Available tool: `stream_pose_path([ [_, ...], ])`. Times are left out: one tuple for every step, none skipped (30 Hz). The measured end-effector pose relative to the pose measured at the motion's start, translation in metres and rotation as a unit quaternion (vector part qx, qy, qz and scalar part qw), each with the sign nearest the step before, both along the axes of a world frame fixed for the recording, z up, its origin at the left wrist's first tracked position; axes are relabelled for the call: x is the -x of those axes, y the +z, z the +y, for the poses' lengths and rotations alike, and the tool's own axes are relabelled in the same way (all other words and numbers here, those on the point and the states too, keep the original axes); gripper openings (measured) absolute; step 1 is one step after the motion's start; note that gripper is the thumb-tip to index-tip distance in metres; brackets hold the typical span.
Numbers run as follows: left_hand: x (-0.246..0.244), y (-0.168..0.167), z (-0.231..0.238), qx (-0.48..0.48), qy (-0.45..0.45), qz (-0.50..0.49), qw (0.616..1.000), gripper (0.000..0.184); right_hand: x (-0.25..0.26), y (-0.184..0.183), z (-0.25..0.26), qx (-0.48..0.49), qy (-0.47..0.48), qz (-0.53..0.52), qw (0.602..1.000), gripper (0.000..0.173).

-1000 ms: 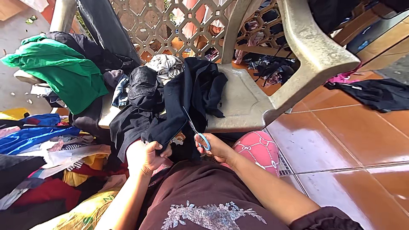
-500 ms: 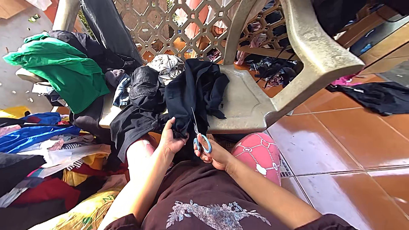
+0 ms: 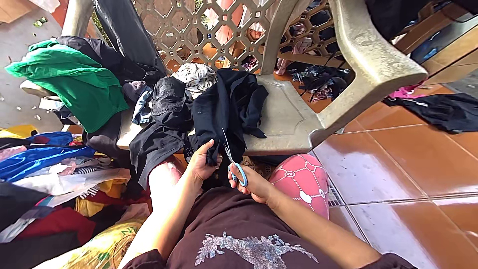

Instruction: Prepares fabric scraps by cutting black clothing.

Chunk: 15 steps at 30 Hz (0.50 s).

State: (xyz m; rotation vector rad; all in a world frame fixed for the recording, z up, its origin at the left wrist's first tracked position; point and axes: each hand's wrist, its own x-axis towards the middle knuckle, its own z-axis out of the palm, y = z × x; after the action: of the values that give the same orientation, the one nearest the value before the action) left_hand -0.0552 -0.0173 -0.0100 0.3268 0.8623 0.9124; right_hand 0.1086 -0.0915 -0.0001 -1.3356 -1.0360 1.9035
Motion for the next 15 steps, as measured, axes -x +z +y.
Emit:
stream_pose_path([
  [-0.002,0.0,-0.002,-0.021,0.022,-0.001,1.0,0.027,0.0,0.0,-0.001,0.0,0.0,0.013,1.0,0.03],
  [-0.005,-0.001,-0.004,-0.034,0.042,-0.004,0.999,0.026,0.0,-0.001,-0.002,0.0,0.001,0.026,1.0,0.031],
  [-0.008,-0.002,-0.006,-0.042,0.063,-0.007,0.997,0.024,0.0,-0.001,-0.003,0.003,0.0,0.038,0.999,0.033],
  [-0.01,-0.002,-0.008,-0.046,0.085,-0.011,0.995,0.022,0.001,-0.001,-0.003,0.008,-0.001,0.049,0.999,0.035],
  [-0.012,-0.003,-0.01,-0.05,0.104,-0.013,0.993,0.021,0.002,-0.001,-0.003,0.012,-0.002,0.057,0.998,0.036],
  [-0.013,-0.003,-0.011,-0.052,0.115,-0.011,0.992,0.019,0.003,-0.001,-0.003,0.015,-0.002,0.062,0.998,0.038],
  [-0.013,-0.003,-0.012,-0.054,0.119,-0.01,0.991,0.02,0.004,0.0,-0.002,0.017,-0.002,0.064,0.998,0.038],
  [-0.013,-0.003,-0.014,-0.058,0.116,-0.007,0.992,0.022,0.005,0.0,-0.002,0.018,-0.003,0.064,0.998,0.038],
  [-0.012,-0.004,-0.015,-0.065,0.108,-0.003,0.992,0.023,0.006,0.001,-0.001,0.018,-0.004,0.063,0.998,0.038],
  [-0.012,-0.003,-0.016,-0.073,0.102,0.004,0.992,0.025,0.007,0.002,0.001,0.019,-0.007,0.061,0.998,0.038],
  [-0.012,-0.002,-0.018,-0.082,0.099,0.015,0.992,0.025,0.008,0.003,0.002,0.019,-0.008,0.058,0.998,0.038],
  [-0.013,-0.001,-0.02,-0.093,0.095,0.025,0.991,0.024,0.009,0.004,0.004,0.019,-0.01,0.056,0.998,0.038],
  [-0.014,0.001,-0.022,-0.102,0.093,0.032,0.99,0.022,0.01,0.005,0.006,0.019,-0.014,0.055,0.998,0.038],
  [-0.015,0.002,-0.024,-0.108,0.088,0.036,0.99,0.02,0.011,0.006,0.007,0.021,-0.021,0.053,0.998,0.039],
  [-0.016,0.002,-0.027,-0.112,0.083,0.04,0.989,0.019,0.012,0.006,0.008,0.024,-0.027,0.052,0.998,0.039],
])
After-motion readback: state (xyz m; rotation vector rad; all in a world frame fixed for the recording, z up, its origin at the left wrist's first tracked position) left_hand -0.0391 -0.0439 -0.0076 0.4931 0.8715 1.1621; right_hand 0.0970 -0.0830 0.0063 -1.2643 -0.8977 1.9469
